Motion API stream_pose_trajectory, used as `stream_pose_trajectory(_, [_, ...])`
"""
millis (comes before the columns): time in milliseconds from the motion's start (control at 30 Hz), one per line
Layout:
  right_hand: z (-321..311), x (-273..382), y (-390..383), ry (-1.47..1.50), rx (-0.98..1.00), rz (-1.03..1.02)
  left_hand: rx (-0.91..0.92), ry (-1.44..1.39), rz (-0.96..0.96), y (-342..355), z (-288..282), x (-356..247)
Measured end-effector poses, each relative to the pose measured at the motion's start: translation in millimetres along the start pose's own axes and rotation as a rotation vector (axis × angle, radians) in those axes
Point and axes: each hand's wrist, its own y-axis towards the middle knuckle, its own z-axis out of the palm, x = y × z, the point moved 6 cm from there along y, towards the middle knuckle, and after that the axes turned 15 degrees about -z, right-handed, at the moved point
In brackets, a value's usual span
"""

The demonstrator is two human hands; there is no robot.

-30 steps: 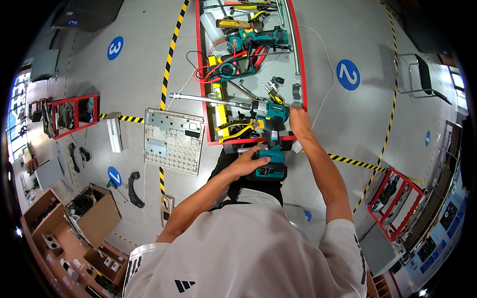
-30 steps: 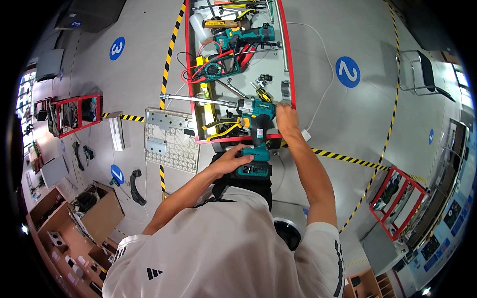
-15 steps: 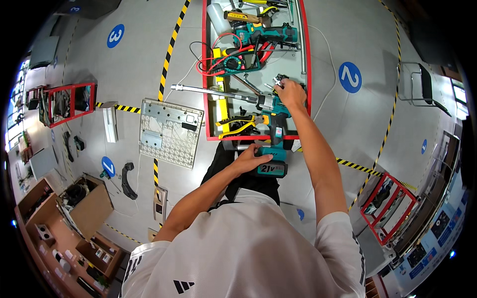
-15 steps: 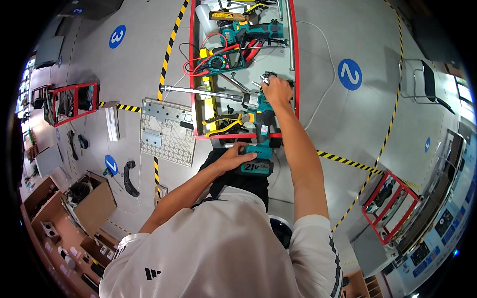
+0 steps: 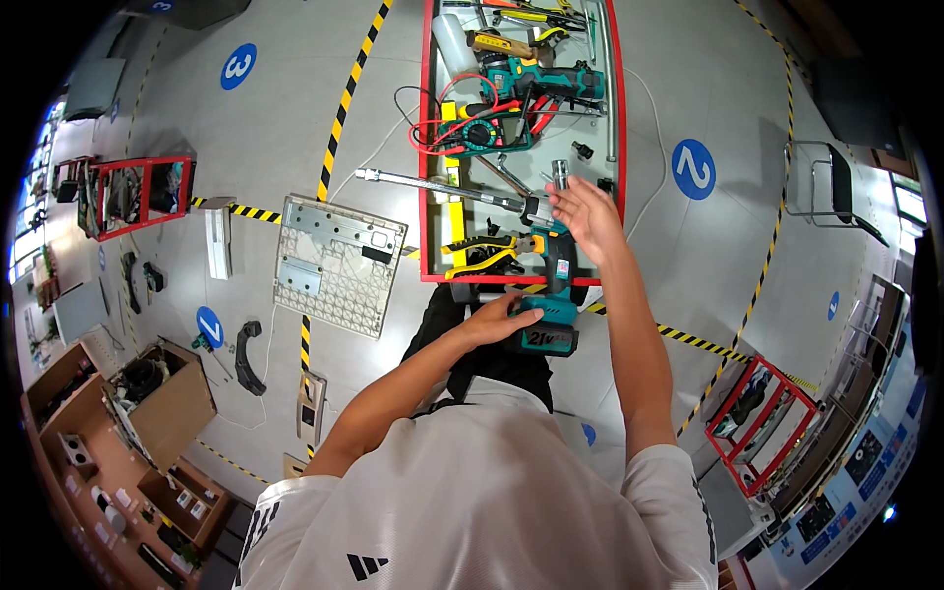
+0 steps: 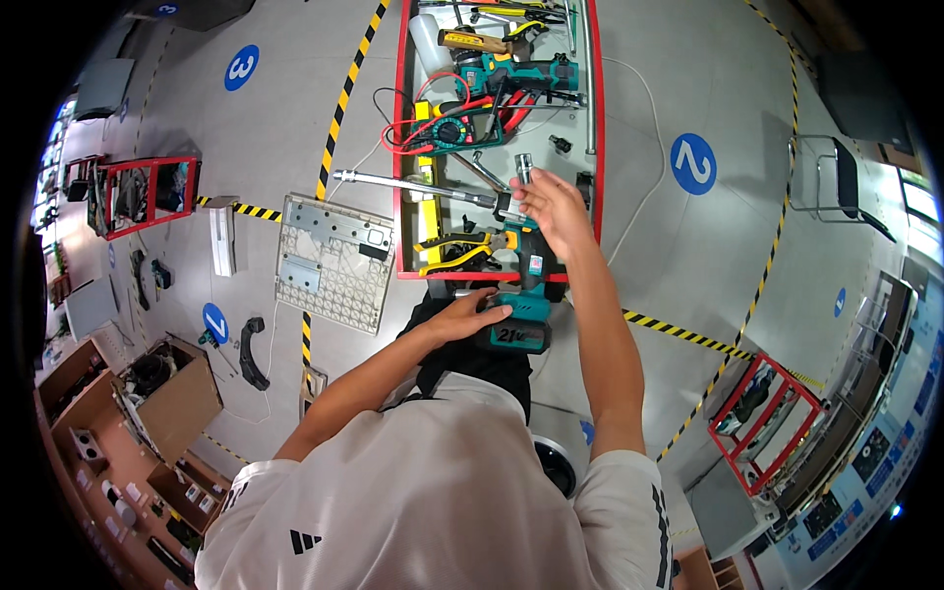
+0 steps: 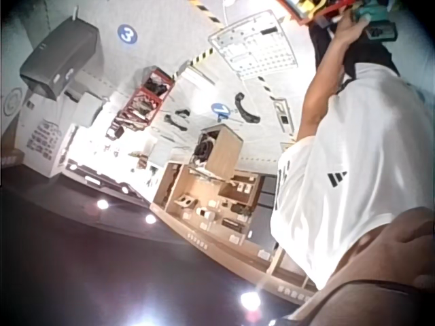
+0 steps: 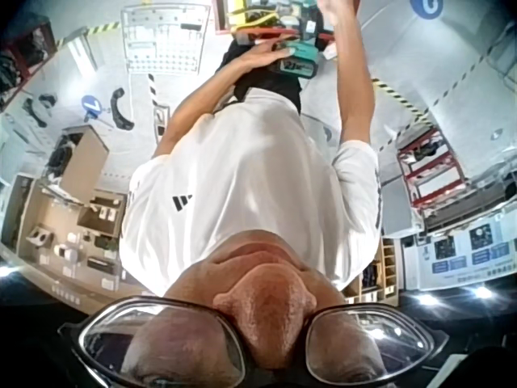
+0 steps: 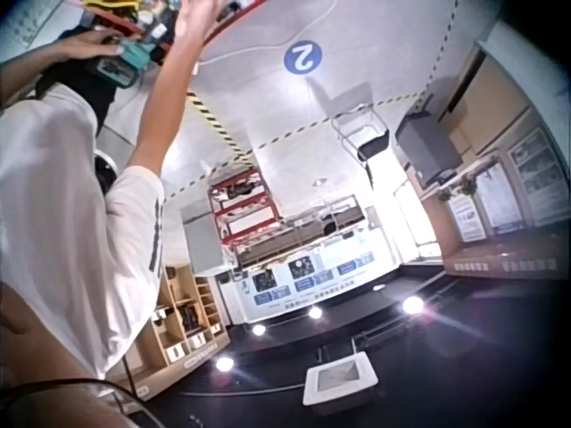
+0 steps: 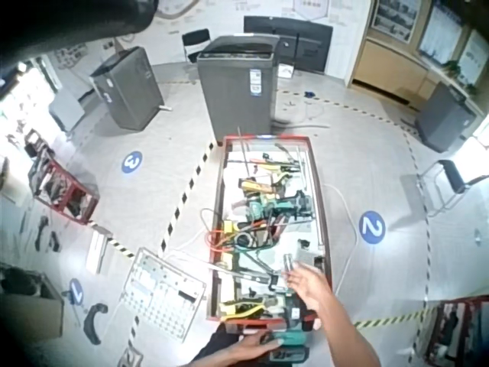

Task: The person unscrews a panel from the back of a washing machine using a screwdriver, removes the panel and sets it on the floor, then uses an impact driver to loosen a bolt on the drum motor before walking to a tool cart to pick up a socket.

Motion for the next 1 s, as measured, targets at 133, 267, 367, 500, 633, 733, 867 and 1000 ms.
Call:
stream_pose_trajectory(133, [23,-2,-31,0.144,0.045,0.007,0.013,0.07,0.067,-8,-13,4])
stream_pose_trajectory(267, [51,5,-57,-0.04,0.131,-0.073,-0.092,-0.178,0.336,-35,-47,-13])
stream_pose_trajectory(367, [75,16,-80,-0.283,0.211,-0.143,-0.079,-0.506,0.487,-83,-72,-53])
stream_pose_trajectory(500, [118,38,-115,-0.46,0.335,-0.304,-0.011,-0.502,0.624,-137,-88,-90])
stream_pose_trajectory(633, [139,48,-139,-0.477,0.339,-0.461,0.006,-0.531,0.63,-160,-92,-88])
stream_pose_trajectory(733, [150,58,-154,-0.503,0.332,-0.634,0.085,-0.658,0.687,-175,-88,-87])
stream_pose_trajectory(867, [162,67,-169,-0.6,0.339,-0.776,0.062,-0.616,0.794,-189,-88,-84])
stream_pose_trajectory(1000, [163,65,-176,-0.535,0.331,-0.738,-0.069,-0.458,0.99,-213,-89,-91])
